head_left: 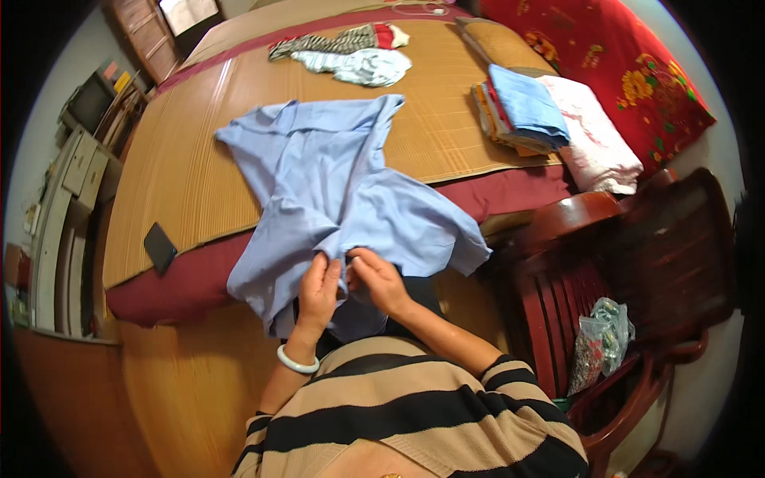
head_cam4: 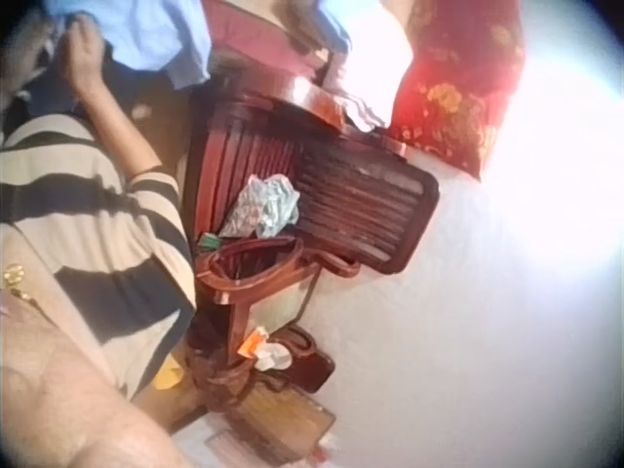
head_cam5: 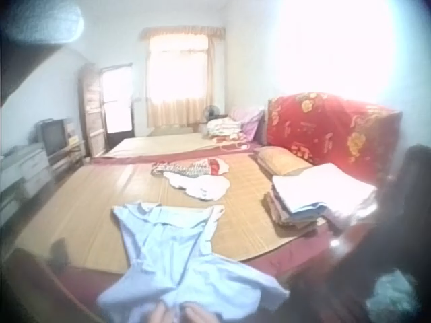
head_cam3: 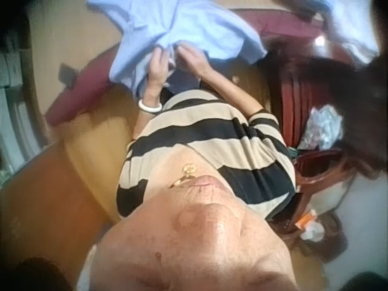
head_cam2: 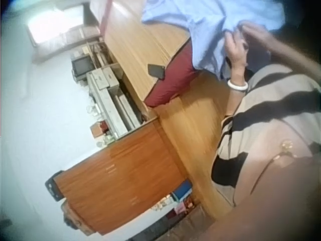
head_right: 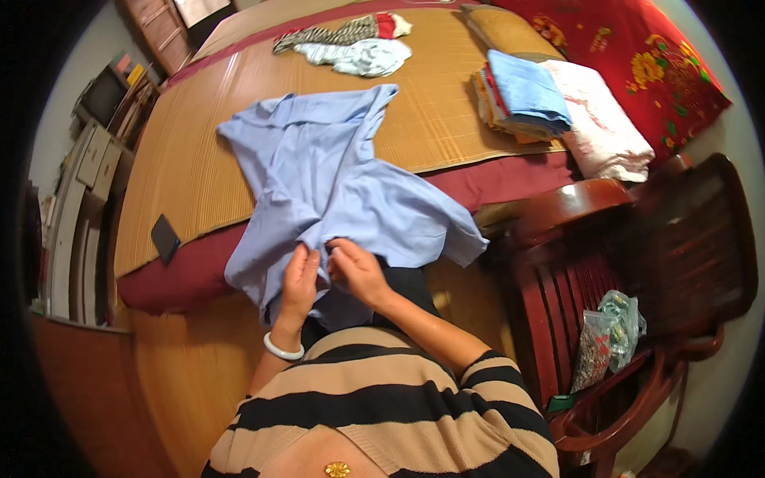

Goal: Folding a light blue shirt on a bed.

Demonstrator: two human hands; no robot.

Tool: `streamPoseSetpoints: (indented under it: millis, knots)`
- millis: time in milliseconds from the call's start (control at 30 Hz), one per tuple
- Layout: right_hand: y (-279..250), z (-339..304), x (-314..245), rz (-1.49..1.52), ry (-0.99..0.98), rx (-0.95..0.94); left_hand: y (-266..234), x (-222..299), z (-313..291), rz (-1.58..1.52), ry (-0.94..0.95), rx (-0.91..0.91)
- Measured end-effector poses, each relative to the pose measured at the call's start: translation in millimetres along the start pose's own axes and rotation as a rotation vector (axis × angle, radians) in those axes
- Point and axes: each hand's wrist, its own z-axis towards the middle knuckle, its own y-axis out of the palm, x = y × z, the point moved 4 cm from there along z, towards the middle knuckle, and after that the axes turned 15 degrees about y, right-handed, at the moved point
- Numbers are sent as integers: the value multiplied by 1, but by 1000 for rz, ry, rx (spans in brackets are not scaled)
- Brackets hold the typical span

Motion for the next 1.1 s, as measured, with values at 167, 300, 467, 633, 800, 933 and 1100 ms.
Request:
streamPoseSetpoints:
  millis: [167,300,467,633,800,933,1100]
  knots:
    - [-18,-7,18,24,11,59,20,6,-11,305,61,-122]
    - [-19,-1,30,141,110,-14,14,12,-11,379,93,-133]
    - [-16,-3,32,131,97,-27,8,6,-16,281,77,-70]
    - [-20,-9,29,44,134,113,8,-5,-20,-35,-102,-17]
    - [-18,-10,29,0,111,112,5,-8,-21,-303,-179,46]
    - [-16,-10,29,-26,93,123,4,-9,-22,-371,-192,70]
    - [-11,-14,24,-239,-15,128,2,-7,-20,-421,-188,119]
